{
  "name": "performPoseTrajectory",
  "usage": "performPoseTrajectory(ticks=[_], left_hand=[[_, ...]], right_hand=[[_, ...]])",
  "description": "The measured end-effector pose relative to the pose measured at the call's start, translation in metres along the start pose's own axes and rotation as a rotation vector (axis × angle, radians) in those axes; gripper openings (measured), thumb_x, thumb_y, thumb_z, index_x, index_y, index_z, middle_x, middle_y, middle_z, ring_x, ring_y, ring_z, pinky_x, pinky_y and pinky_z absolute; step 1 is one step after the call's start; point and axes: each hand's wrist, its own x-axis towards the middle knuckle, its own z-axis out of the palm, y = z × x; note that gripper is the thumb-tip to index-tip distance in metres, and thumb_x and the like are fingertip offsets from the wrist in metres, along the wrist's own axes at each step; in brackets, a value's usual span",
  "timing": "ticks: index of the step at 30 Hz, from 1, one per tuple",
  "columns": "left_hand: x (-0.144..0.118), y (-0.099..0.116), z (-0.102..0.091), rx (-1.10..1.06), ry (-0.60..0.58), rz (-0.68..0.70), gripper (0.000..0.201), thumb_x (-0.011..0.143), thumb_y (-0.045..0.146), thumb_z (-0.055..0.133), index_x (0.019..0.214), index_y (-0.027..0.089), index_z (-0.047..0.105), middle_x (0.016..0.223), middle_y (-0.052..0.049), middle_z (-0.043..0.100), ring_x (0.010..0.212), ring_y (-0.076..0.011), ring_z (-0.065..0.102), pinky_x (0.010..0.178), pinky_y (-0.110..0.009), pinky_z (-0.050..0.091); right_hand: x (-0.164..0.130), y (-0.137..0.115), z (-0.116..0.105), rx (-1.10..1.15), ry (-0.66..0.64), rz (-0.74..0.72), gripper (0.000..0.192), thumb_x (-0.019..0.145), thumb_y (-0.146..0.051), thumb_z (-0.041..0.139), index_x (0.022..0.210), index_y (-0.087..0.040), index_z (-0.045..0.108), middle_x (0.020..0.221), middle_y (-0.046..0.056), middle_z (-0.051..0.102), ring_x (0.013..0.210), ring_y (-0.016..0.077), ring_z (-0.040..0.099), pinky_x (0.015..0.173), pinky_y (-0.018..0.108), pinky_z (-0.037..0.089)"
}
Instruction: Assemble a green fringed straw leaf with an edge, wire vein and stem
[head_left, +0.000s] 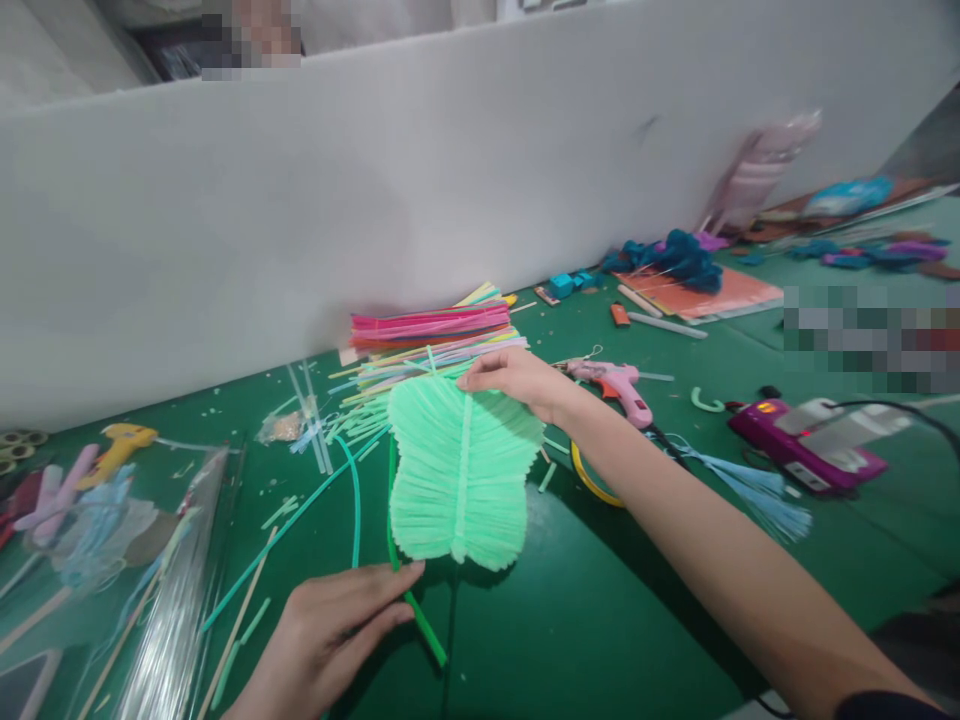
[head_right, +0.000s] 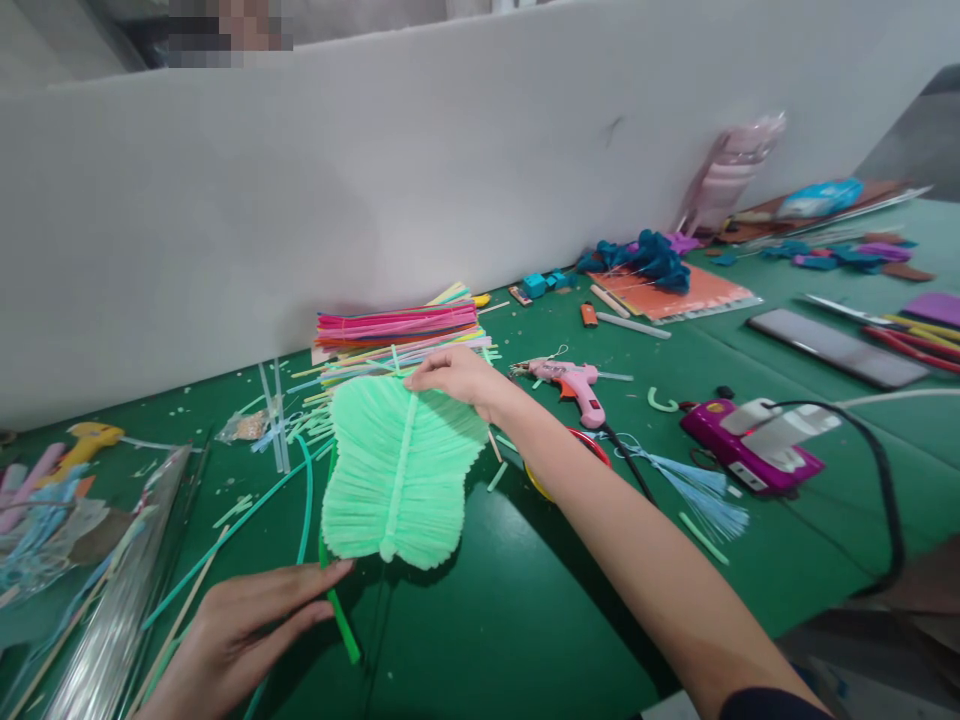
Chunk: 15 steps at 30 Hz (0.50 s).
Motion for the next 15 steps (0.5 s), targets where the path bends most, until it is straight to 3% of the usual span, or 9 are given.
performPoseTrajectory(ticks=[5,15], left_hand=[[0.004,-0.001,0.003,0.021,0.135,-0.024,0.017,0.083,0.016,0.066,0.099,0.022,0.066,0.08,0.0,0.072,0.069,-0.0112,0.067,0.064,-0.02,0.053],[0.004,-0.001,0.016,0.169,0.317,-0.102,0.014,0.08,0.019,0.07,0.092,0.018,0.065,0.07,0.001,0.067,0.057,-0.0094,0.061,0.056,-0.022,0.048]], right_hand=[[0.0,0.002,0.003,-0.029,-0.007,0.017,0.012,0.063,-0.028,0.075,0.067,-0.017,0.071,0.072,0.001,0.069,0.078,0.0152,0.06,0.078,0.028,0.042],[0.002,0.006,0.007,0.0,0.013,0.004,0.012,0.063,-0.027,0.075,0.068,-0.017,0.071,0.075,0.002,0.07,0.078,0.0154,0.061,0.079,0.028,0.043]])
